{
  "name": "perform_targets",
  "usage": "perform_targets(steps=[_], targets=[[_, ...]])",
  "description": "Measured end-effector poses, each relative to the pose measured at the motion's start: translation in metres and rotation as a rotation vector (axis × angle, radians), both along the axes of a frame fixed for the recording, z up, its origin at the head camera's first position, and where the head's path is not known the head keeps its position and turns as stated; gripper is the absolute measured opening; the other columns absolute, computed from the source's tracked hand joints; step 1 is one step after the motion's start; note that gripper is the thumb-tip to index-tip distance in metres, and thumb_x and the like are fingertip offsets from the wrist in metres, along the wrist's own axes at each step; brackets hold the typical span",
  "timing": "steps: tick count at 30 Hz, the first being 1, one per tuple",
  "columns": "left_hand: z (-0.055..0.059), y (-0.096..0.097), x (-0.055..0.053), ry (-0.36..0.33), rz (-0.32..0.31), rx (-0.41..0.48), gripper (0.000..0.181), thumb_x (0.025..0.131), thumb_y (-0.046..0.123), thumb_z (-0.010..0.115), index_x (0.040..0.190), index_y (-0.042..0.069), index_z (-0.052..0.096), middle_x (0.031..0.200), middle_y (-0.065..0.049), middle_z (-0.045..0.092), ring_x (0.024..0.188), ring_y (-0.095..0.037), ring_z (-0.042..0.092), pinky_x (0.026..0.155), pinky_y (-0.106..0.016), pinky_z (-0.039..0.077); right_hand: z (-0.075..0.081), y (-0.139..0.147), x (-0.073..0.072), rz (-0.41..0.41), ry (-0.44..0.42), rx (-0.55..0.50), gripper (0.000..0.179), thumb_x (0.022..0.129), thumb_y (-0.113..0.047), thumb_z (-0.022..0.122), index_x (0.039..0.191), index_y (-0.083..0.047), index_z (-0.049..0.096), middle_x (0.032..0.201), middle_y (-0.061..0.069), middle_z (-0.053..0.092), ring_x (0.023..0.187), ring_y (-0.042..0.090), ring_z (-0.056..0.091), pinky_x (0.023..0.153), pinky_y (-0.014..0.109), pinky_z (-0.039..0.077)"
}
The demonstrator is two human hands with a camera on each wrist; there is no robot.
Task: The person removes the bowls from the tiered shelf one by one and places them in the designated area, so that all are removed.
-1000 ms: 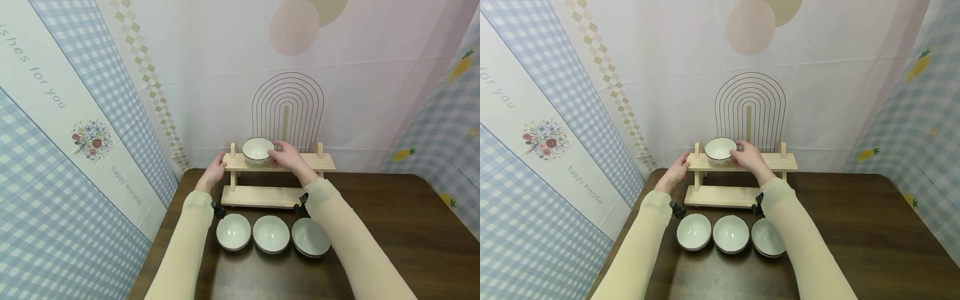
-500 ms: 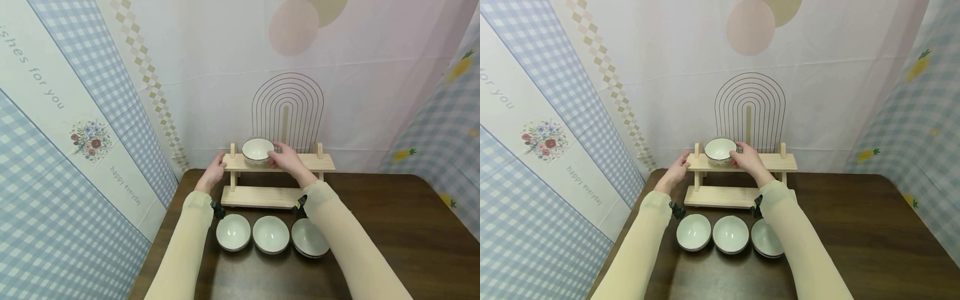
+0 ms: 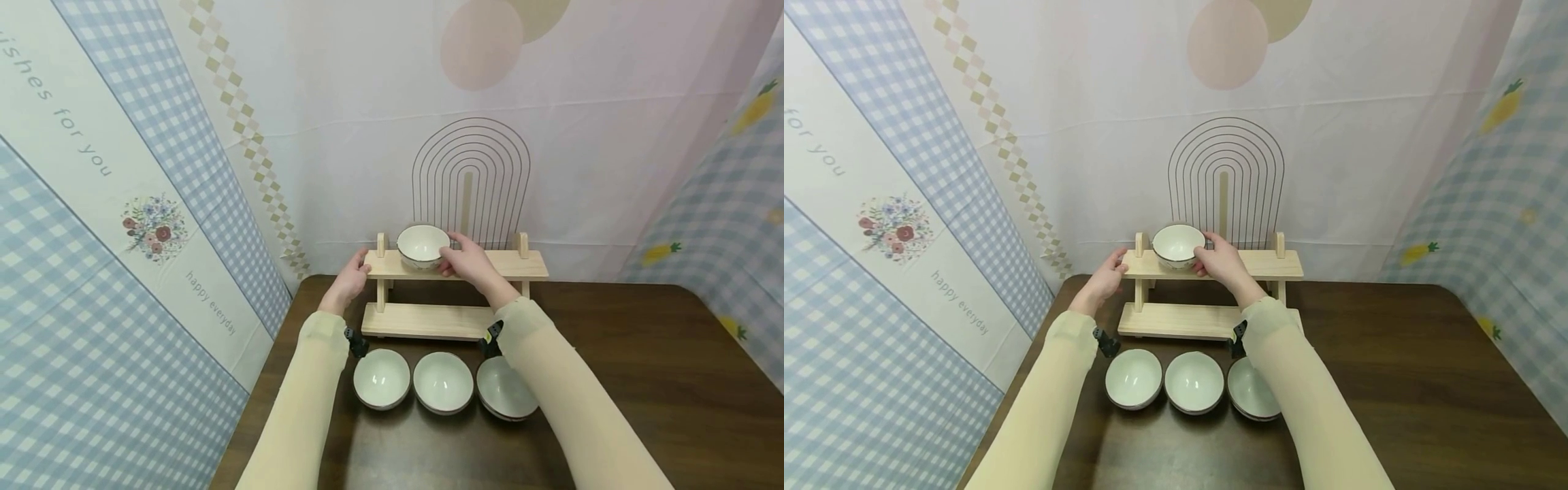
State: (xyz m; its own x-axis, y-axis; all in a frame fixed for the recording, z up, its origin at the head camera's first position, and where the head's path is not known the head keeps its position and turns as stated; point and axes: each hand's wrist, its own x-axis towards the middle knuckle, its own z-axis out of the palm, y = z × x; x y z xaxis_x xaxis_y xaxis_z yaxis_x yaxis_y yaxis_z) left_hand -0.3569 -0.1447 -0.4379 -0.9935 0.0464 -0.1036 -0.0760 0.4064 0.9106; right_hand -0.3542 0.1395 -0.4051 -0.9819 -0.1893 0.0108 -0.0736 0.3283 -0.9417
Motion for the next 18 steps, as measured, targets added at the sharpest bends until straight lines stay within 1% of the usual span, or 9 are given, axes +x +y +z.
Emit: perform_targets(steps=[4,7,13,16,18], targets=[[0.000,-0.001,0.001,0.000,-0.001,0.002,0.058,0.118,0.018,0.038,0.173,0.016,0.021,0.166,-0.023,0.035,0.150,-0.042,0.039,0.116,-0.062,0.041,0.000,0.000,0.002,-0.002,-0.001,0.002,0.068,0.106,-0.021,0.051,0.168,-0.005,0.028,0.095,0.017,0.076,0.087,0.031,0.074,0.093,0.053,0.061],[0.000,-0.001,0.001,0.000,-0.006,0.004,0.058,0.118,0.018,0.038,0.173,0.015,0.020,0.166,-0.023,0.034,0.150,-0.042,0.039,0.116,-0.062,0.041,-0.001,0.000,0.003,-0.007,-0.008,-0.008,0.069,0.105,-0.018,0.051,0.168,-0.005,0.028,0.094,0.017,0.076,0.084,0.028,0.074,0.093,0.053,0.061],[0.000,-0.001,0.002,0.003,-0.008,0.001,0.058,0.117,0.017,0.038,0.172,0.014,0.020,0.165,-0.024,0.035,0.149,-0.042,0.040,0.116,-0.062,0.042,-0.004,0.002,0.005,-0.016,-0.002,-0.017,0.069,0.104,-0.014,0.051,0.169,-0.004,0.027,0.095,0.015,0.076,0.080,0.020,0.072,0.082,0.039,0.064],[0.001,-0.001,0.003,0.003,-0.009,0.002,0.057,0.117,0.016,0.038,0.172,0.014,0.021,0.165,-0.024,0.035,0.149,-0.043,0.040,0.116,-0.062,0.041,-0.008,0.003,0.006,-0.028,0.012,-0.018,0.070,0.104,-0.014,0.052,0.169,-0.005,0.027,0.097,0.016,0.076,0.081,0.020,0.072,0.078,0.034,0.064],[0.001,-0.001,0.003,0.001,-0.011,0.006,0.057,0.117,0.016,0.038,0.172,0.014,0.021,0.164,-0.025,0.035,0.150,-0.043,0.039,0.116,-0.063,0.041,-0.011,0.003,0.007,-0.036,0.023,-0.030,0.070,0.104,-0.013,0.052,0.169,-0.005,0.028,0.098,0.018,0.077,0.084,0.023,0.074,0.077,0.032,0.064]])
